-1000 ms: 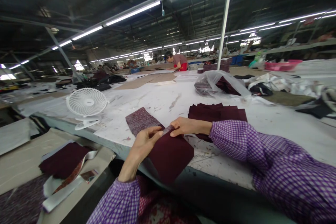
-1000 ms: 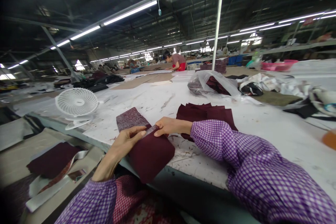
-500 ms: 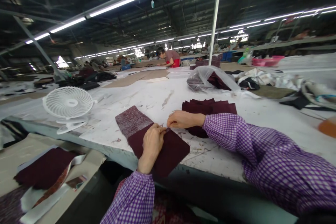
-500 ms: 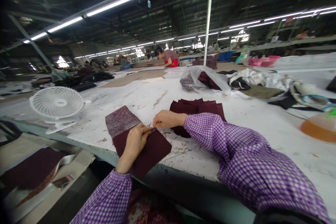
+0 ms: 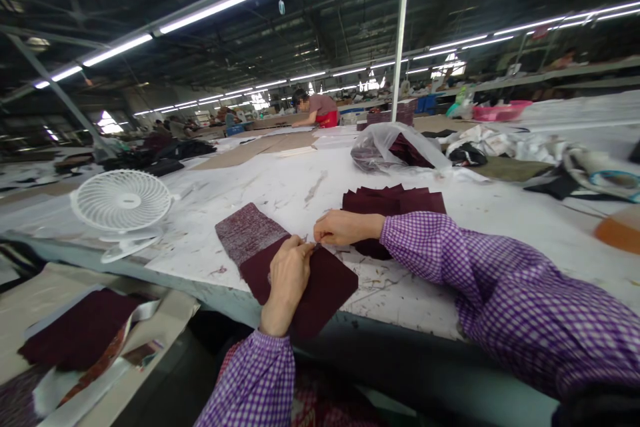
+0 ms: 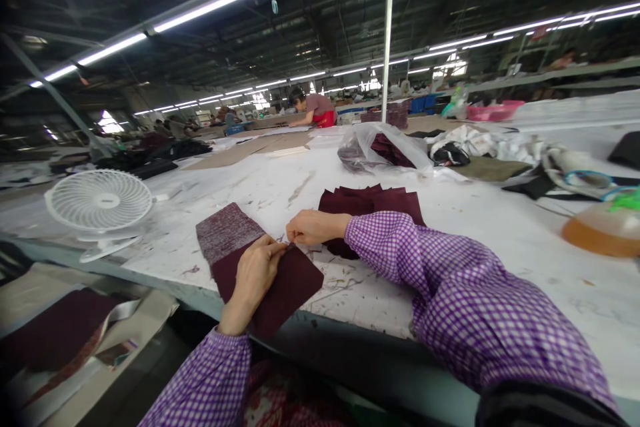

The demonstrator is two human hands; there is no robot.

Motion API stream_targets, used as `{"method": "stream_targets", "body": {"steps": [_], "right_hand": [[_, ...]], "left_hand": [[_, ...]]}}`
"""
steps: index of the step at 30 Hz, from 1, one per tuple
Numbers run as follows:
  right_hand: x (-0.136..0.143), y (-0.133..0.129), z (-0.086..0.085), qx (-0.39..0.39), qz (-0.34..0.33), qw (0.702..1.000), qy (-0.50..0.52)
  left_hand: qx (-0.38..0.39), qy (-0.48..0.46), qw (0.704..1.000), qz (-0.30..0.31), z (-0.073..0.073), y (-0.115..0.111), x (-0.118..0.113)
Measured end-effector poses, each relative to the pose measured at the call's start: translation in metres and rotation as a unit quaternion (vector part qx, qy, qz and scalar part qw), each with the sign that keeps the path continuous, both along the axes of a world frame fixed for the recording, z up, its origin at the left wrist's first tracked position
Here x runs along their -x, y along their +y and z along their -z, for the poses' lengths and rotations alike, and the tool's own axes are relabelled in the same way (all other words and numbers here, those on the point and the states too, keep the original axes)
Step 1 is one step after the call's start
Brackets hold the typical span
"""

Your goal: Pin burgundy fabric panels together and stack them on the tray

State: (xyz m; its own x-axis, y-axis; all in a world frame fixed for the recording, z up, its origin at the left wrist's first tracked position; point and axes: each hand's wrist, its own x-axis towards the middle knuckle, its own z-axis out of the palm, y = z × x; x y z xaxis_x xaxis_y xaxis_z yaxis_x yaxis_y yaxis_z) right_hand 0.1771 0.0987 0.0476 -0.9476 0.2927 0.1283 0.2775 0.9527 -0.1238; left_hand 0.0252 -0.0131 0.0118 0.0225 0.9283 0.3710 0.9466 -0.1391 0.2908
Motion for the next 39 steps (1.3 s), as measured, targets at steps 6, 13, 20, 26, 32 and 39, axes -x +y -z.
{"method": "stream_targets", "body": {"steps": [6,13,20,26,32,39], "right_hand": [[0.001,-0.007,-0.001,-0.045,0.01,0.998,-0.031],[0.003,-0.02,0.0,-0.148,0.002,0.985,-0.087],[-0.01,-0.019,-0.002,-0.177,-0.034,0.978,-0.1],[-0.014,-0.023,-0.004,-0.097,-0.018,0.995,0.005],[-0.008,-0.038,0.007,-0.06,0.021,0.998,0.022],[-0.013,-0.03,0.009,-0.019,-0.03,0.998,0.044]], "left_hand": [[-0.015,0.003,1.0,0.007,0.002,0.001,0.0],[-0.024,-0.003,0.999,0.023,0.005,0.003,0.002],[-0.016,0.07,0.997,0.018,0.003,0.0,-0.001],[-0.009,0.074,0.997,0.019,0.004,0.001,-0.002],[-0.004,0.048,0.998,0.034,0.001,-0.001,0.002],[-0.057,-0.088,0.993,0.05,0.008,-0.025,0.038]]}}
